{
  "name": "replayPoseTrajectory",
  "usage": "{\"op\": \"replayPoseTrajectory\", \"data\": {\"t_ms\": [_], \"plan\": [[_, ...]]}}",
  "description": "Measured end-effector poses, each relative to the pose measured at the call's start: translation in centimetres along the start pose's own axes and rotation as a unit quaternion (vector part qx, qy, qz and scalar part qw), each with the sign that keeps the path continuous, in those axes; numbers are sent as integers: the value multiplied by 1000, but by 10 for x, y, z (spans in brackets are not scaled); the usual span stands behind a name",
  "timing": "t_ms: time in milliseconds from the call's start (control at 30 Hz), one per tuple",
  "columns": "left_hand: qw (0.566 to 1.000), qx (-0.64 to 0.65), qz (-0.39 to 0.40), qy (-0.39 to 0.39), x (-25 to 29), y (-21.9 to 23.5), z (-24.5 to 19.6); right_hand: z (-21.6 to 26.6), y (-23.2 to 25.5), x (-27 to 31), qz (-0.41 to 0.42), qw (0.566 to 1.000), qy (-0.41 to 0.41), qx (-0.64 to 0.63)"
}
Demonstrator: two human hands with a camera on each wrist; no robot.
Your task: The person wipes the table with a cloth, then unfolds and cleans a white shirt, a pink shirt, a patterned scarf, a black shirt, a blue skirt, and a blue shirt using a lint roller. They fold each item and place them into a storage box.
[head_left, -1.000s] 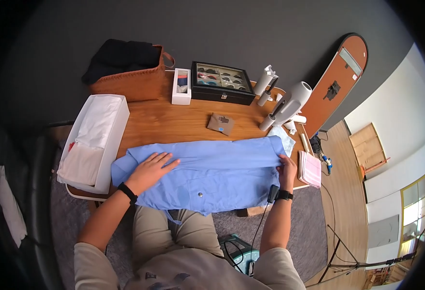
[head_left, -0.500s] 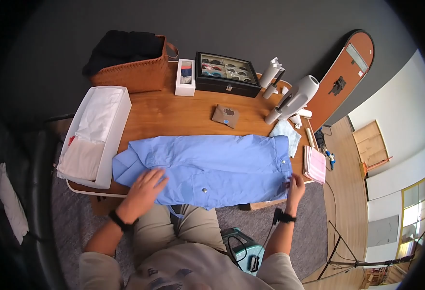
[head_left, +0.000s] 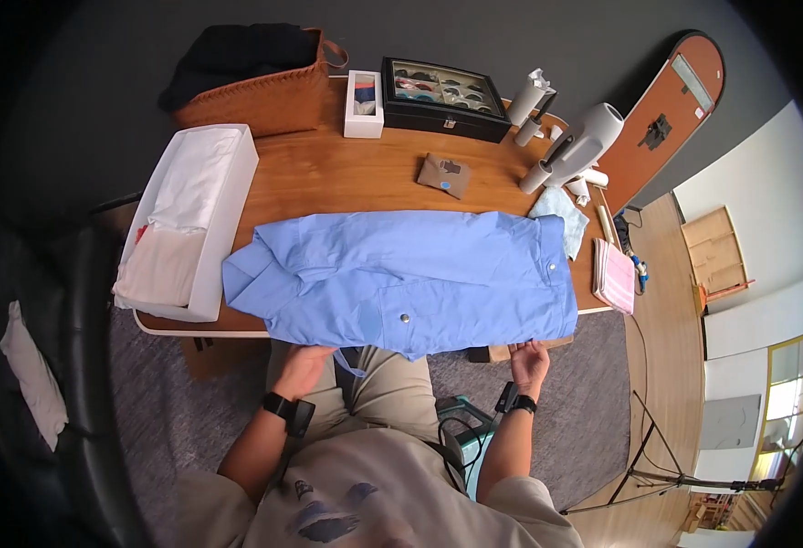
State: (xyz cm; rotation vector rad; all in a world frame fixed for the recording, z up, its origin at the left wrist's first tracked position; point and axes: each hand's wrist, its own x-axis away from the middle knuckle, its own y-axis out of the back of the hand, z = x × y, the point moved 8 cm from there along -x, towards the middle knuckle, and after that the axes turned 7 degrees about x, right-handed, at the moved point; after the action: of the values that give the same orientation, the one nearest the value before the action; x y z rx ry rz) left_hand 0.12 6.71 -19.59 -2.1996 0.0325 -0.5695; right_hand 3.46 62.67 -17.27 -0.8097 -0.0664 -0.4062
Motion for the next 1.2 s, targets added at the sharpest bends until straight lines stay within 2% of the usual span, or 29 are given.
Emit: {"op": "replayPoseTrajectory", "data": {"t_ms": [67,167,200,267,333,400,433,500,533,600,633,667,700,733,800,833,900,933,967,1000,1033,1067,1100,1133,1167,1200], "plan": [[1000,-9,-8,-24,6,-11,-2,-3,-13,4,39,999,-6,4],[995,-87,-14,50,28,-20,6,-9,-37,24,34,998,-28,48],[995,-87,-15,51,36,-19,8,-13,-47,31,55,994,-51,78],[971,-223,27,76,50,-20,19,-24,-50,41,70,989,-74,110],[972,-213,37,89,54,-15,29,-37,-49,46,88,976,-100,172],[996,-59,40,54,64,-35,17,-40,-59,54,77,979,-95,163],[996,-59,40,55,71,-45,6,-40,-65,59,68,982,-90,153],[974,176,52,131,83,-68,-4,-36,-65,62,70,988,-80,111],[974,177,50,131,84,-63,-2,-37,-69,65,70,988,-83,111],[986,124,-2,115,82,-40,3,-52,-88,79,114,979,-169,2],[990,86,8,108,86,-47,-2,-61,-108,94,155,967,-177,100],[990,86,8,107,87,-45,0,-69,-135,111,206,948,-207,126],[985,105,2,135,92,-41,7,-84,-143,125,261,928,-250,95],[979,123,-5,162,97,-36,15,-96,-134,134,260,927,-252,96],[982,120,4,149,99,-22,28,-134,-95,154,234,862,-301,334],[984,114,15,135,100,-19,30,-139,-114,160,232,862,-304,333],[979,141,14,149,106,-30,27,-132,-182,165,317,784,-208,492],[973,167,14,161,108,-39,24,-133,-183,164,318,784,-209,491],[973,168,12,160,109,-47,18,-134,-180,163,302,766,-213,526],[981,143,16,129,110,-54,8,-135,-176,163,286,747,-217,560],[988,119,21,97,109,-58,0,-130,-178,164,287,746,-217,560],[988,120,20,95,105,-46,3,-123,-175,167,202,848,-315,377],[996,-25,-32,85,99,-16,9,-121,-176,174,103,897,-395,171],[979,-169,-84,76,99,-11,1,-118,-180,178,103,896,-397,172],[979,-168,-85,76,101,-17,-3,-115,-184,181,109,892,-391,199],[958,-268,-86,57,103,-23,-14,-112,-190,184,115,888,-385,224]]}}
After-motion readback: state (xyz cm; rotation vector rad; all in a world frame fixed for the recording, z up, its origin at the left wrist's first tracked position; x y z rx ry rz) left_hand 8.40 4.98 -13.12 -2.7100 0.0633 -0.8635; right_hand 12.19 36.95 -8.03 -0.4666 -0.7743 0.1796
